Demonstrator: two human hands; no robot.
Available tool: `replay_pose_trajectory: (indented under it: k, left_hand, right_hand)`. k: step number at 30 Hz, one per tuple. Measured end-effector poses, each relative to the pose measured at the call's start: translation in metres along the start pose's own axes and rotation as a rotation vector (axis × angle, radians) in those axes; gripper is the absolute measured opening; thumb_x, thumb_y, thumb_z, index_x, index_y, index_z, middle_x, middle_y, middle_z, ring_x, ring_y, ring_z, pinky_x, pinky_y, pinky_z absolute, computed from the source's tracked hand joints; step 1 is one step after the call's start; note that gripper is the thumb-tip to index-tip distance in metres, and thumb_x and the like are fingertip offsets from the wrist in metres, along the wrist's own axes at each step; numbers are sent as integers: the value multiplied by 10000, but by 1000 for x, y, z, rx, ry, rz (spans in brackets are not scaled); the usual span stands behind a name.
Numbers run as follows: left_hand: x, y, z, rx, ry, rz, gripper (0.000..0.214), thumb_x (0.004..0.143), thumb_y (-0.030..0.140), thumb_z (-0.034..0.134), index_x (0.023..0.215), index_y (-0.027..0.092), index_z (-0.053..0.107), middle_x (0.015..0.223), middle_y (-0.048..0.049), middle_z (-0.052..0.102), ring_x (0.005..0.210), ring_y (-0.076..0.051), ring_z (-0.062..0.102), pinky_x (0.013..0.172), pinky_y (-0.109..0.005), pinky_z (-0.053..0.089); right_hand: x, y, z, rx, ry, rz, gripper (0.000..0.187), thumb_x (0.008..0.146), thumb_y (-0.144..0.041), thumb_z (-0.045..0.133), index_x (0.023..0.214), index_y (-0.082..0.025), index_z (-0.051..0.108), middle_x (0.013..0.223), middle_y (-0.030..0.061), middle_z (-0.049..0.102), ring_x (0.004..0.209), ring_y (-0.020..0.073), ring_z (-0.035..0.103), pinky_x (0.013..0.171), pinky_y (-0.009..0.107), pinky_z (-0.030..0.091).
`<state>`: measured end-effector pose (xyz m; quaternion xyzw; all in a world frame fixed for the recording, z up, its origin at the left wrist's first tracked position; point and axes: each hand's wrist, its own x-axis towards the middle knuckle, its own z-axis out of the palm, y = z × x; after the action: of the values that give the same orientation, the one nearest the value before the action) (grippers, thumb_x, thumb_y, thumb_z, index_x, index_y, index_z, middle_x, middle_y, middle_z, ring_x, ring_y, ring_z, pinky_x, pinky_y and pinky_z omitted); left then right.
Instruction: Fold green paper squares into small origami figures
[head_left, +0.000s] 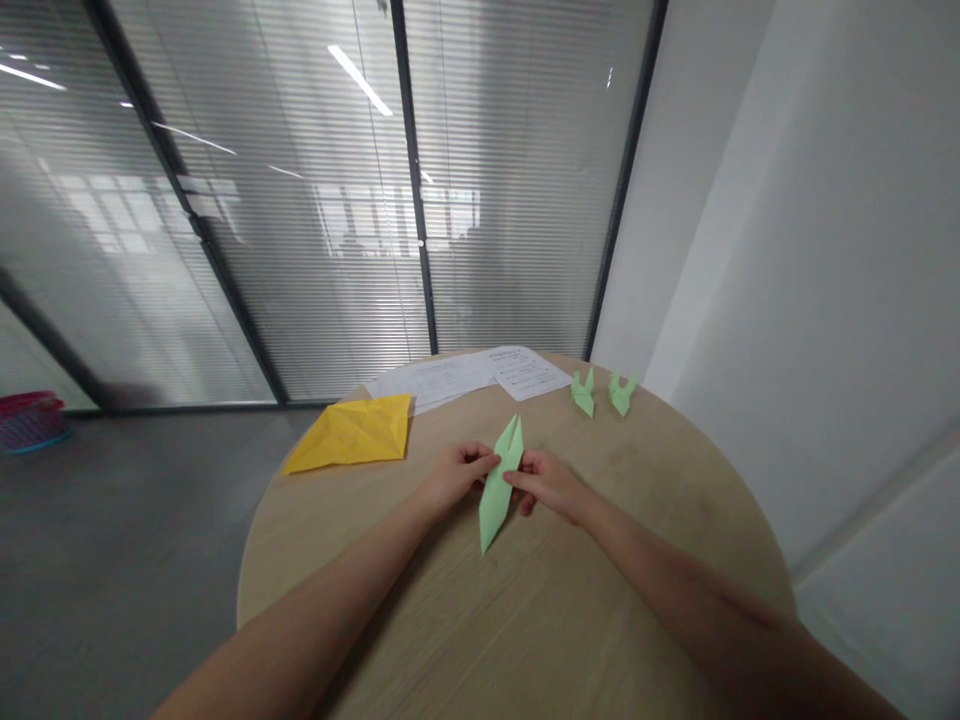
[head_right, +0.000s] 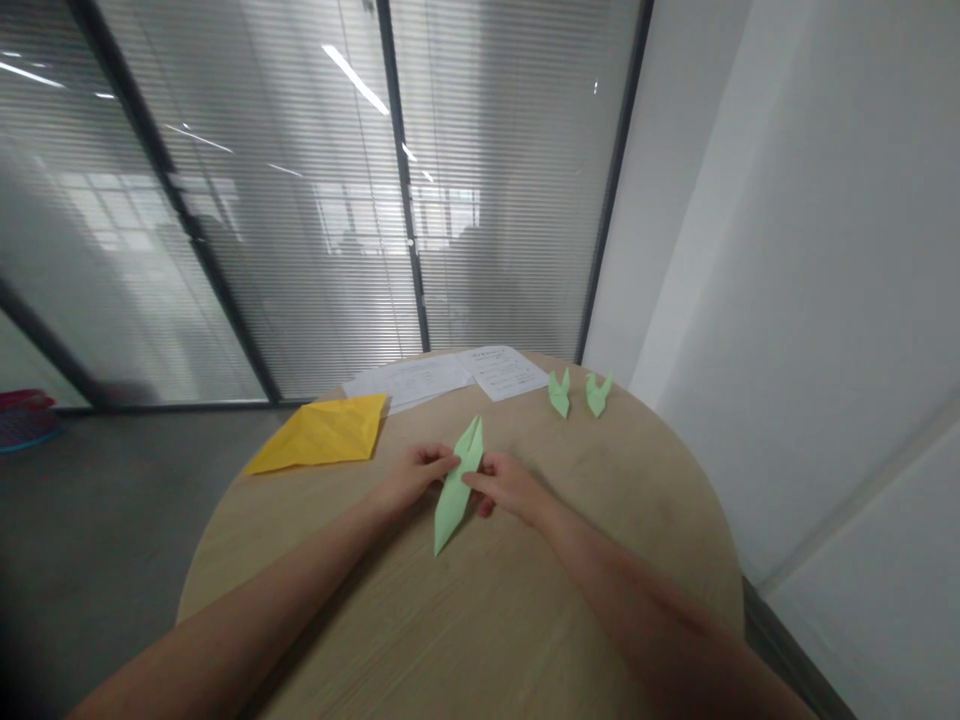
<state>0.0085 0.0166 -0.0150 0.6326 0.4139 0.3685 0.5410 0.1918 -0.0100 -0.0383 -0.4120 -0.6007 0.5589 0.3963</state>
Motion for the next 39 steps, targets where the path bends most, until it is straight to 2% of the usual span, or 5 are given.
replay_pose_trajectory:
  k: [9,28,33,36,39]
  left_hand:
    - [0,0,0,2,2,-32,334,666,456,731,714,136,651,637,-14,634,561,-119,552,565,-242,417]
    - [-3,13,-3,-12,69,91,296,705,437,711,742,147,666,675,-25,636,620,-139,580,607,-270,491]
    - [-3,19,-9,-72,205,123,288,697,431,712,757,157,645,661,-8,601,586,-128,558,580,-264,490]
    - [-2,20,-14,-116,342,141,307,664,440,725,740,159,628,671,1,579,573,-117,539,549,-247,476]
    - [-2,17,-13,-109,347,105,339,677,483,695,735,155,633,704,-12,586,590,-121,541,547,-251,480]
  right_hand:
    - [0,3,-4,-146,38,43,331,832,-467,616,815,-136,597,462,-62,476,349,49,350,360,182,221]
    - [-12,-12,-7,-288,-258,73,262,814,-399,638,748,-148,602,470,-44,507,385,64,416,385,179,289]
    - [-12,-12,-7,-293,-286,78,253,798,-389,656,733,-149,605,491,-34,530,398,69,442,389,180,298]
    - [-11,-11,-7,-225,-214,95,268,806,-404,643,725,-154,587,457,-45,520,358,58,395,372,181,259]
    - [-9,-8,-7,-120,-73,128,286,818,-435,622,761,-158,577,435,-54,510,313,44,319,341,182,180]
